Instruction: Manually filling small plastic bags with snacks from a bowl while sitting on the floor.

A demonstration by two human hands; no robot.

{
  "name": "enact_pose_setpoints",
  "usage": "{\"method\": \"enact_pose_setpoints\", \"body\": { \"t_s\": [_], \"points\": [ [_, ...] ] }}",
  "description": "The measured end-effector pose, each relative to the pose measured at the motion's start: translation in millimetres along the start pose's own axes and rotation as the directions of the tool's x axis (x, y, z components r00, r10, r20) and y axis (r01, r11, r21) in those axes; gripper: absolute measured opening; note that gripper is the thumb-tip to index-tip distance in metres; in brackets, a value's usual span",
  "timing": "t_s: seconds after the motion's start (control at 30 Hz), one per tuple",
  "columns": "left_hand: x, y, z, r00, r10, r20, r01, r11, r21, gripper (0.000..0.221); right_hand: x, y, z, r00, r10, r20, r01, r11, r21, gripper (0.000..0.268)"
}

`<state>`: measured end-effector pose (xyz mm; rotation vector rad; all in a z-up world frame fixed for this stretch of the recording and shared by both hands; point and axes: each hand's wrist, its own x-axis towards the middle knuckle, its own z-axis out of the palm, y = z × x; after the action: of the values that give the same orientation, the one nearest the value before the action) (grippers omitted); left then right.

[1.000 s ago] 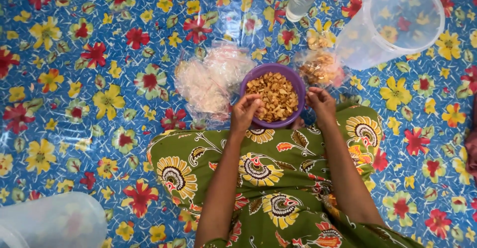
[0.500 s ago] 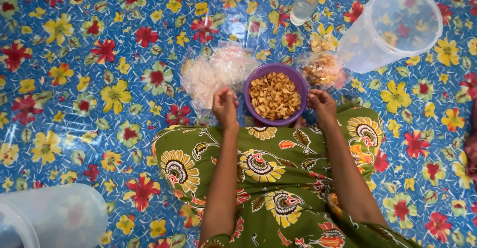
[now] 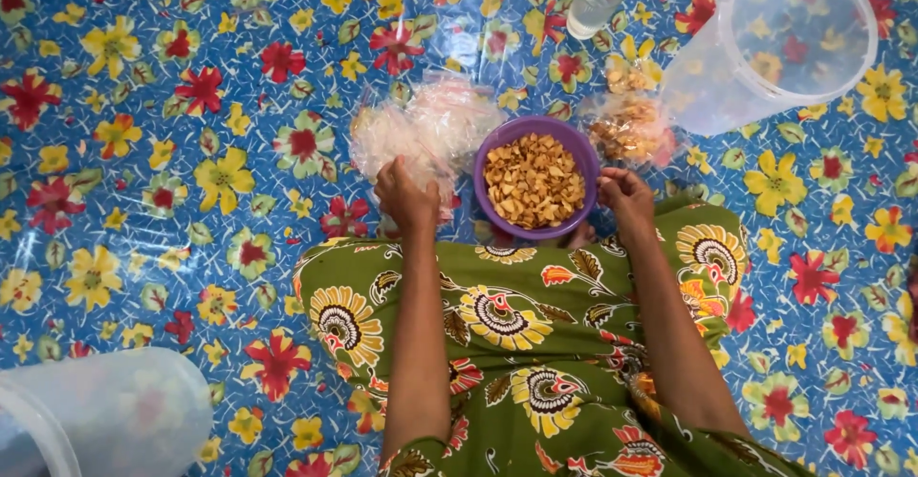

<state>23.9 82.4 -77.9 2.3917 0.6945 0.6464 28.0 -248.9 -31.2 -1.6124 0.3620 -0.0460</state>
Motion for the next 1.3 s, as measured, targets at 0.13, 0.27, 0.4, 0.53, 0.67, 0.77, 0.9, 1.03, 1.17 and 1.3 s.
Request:
{"method": "enact_pose_setpoints", "body": {
  "t_s": [0.13,0.27,0.4,0.53,0.67,0.77,0.9,1.03,1.17,1.3],
  "points": [
    [1,1,1,0.998,-0.014,0.054,0.01,0.998,0.065,0.066,3,1,1,1.0,0.022,-0.005,-0.022,1.0,0.005,0.019],
    [2,3,-3,1.0,-0.012,0.024,0.009,0.994,0.108,0.054,3,-2,3,0.999,0.038,-0.017,-0.038,0.999,0.014,0.018],
    [0,-7,5,0.999,0.012,0.04,-0.018,0.987,0.162,0.026,3,-5,5,0.999,0.048,-0.011,-0.047,0.999,0.01,0.018],
    [-2,2,-4,0.997,0.048,0.064,-0.061,0.973,0.221,0.024,2,-9,6,0.998,0.054,-0.015,-0.054,0.998,0.016,0.017],
    [-6,2,-1,0.993,0.076,0.089,-0.095,0.966,0.24,0.017,2,-9,6,0.999,0.048,-0.017,-0.048,0.999,0.008,0.017],
    [-10,-2,4,0.988,0.068,0.136,-0.101,0.963,0.25,0.012,4,-6,6,0.999,0.047,-0.018,-0.047,0.999,0.01,0.017],
    [-11,3,-5,0.978,0.056,0.203,-0.094,0.978,0.184,0.01,5,-4,5,0.999,0.047,-0.007,-0.047,0.999,0.004,0.018],
    [-9,6,-7,0.968,0.041,0.248,-0.085,0.982,0.17,0.016,7,-2,3,0.999,0.041,0.003,-0.041,0.999,0.003,0.018],
    [-8,9,-16,0.94,0.09,0.329,-0.136,0.984,0.118,0.015,5,-4,5,0.999,0.042,-0.012,-0.042,0.999,0.002,0.018],
    [-10,5,-14,0.909,0.134,0.394,-0.131,0.991,-0.036,0.016,5,-4,6,0.999,0.031,-0.028,-0.031,0.999,0.013,0.016]
  ]
}}
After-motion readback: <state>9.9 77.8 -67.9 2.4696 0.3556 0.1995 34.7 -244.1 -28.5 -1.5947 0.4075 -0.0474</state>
